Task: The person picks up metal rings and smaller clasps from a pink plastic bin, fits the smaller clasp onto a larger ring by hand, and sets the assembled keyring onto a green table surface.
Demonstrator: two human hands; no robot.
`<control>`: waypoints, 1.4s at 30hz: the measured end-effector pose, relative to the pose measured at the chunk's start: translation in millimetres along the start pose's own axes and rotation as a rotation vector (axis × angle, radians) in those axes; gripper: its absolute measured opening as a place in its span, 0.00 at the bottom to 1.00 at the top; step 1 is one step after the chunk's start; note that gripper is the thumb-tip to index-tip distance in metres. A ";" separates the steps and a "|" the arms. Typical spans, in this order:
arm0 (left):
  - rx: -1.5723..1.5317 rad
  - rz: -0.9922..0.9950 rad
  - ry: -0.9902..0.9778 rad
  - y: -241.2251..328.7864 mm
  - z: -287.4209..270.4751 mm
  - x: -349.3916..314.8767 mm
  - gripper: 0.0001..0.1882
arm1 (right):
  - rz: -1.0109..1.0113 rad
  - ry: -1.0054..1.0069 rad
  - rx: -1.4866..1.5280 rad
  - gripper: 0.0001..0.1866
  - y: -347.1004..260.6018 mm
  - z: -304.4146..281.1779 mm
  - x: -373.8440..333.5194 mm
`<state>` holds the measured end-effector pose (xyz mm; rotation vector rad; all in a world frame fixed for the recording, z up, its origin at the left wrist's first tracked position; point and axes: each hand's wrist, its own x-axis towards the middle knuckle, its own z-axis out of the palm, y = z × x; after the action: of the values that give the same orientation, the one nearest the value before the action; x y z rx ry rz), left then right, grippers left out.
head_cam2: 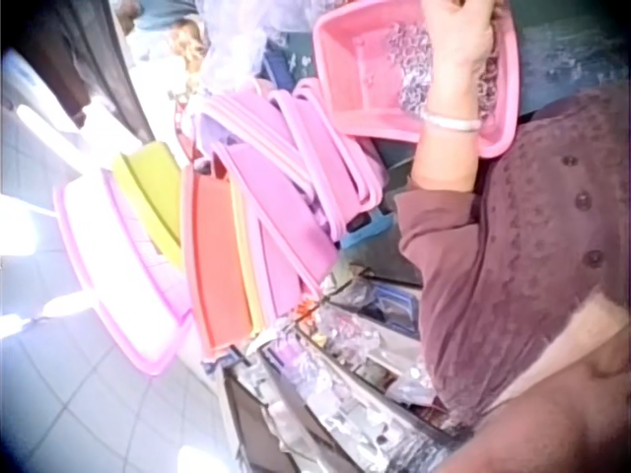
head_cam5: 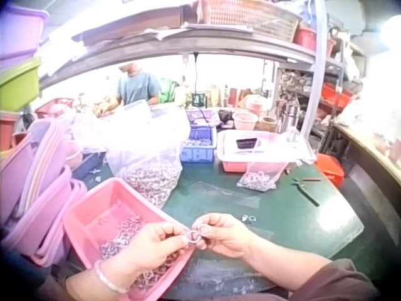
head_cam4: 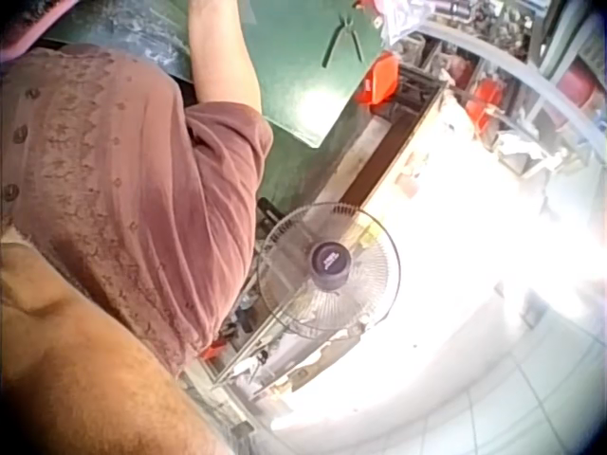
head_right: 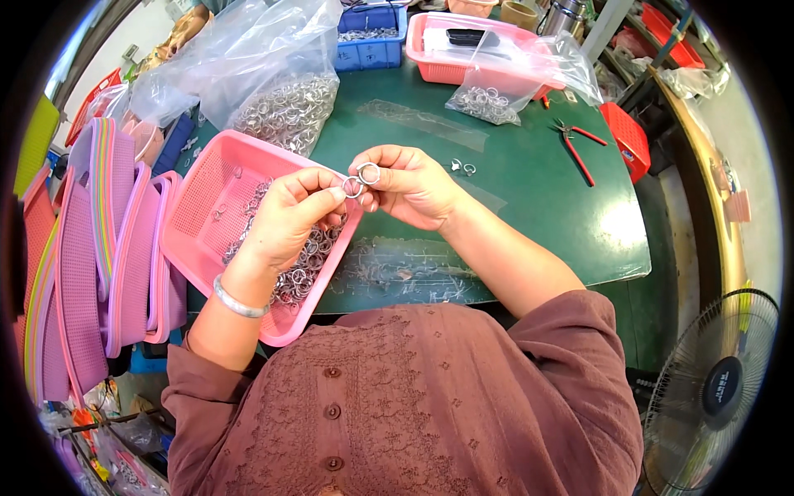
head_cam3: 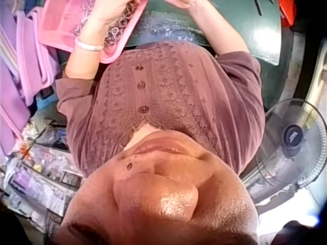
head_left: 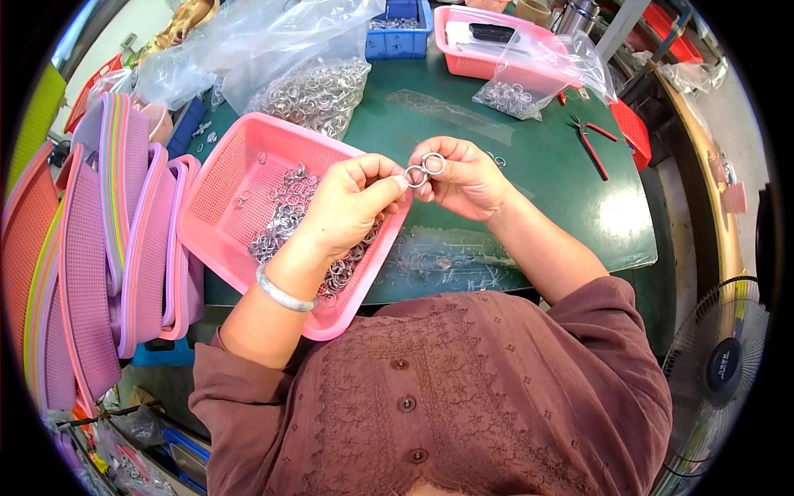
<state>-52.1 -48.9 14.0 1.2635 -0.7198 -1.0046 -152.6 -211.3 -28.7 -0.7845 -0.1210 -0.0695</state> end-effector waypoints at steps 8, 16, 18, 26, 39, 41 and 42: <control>0.073 0.214 0.305 -6.5 -7.7 6.7 0.05 | 0.003 0.063 -0.330 0.08 -3.3 20.3 6.7; 0.164 0.288 0.420 -5.6 -15.2 6.6 0.06 | -0.387 0.258 -1.568 0.11 -43.5 -3.3 -5.2; 0.162 0.253 0.405 -3.3 -10.3 7.5 0.05 | -0.230 0.389 -1.933 0.11 -67.4 -30.7 -20.0; 0.190 0.220 0.333 -9.5 -17.1 8.8 0.05 | 0.079 0.428 -1.939 0.18 -67.1 -70.0 -53.3; 0.250 0.184 0.302 -11.5 -14.8 8.6 0.06 | 0.200 0.527 -1.631 0.12 -68.9 -86.3 -48.3; 0.250 0.185 0.296 -12.6 -15.8 9.2 0.06 | 0.216 0.544 -1.552 0.11 -69.2 -85.5 -46.8; 0.251 0.187 0.290 -13.0 -16.2 9.7 0.06 | 0.252 0.541 -1.600 0.11 -68.9 -81.4 -44.1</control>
<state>-36.5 -50.8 -2.7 1.4918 -0.7362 -0.5748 -197.0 -316.8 -43.5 -2.3278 0.6407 -0.1363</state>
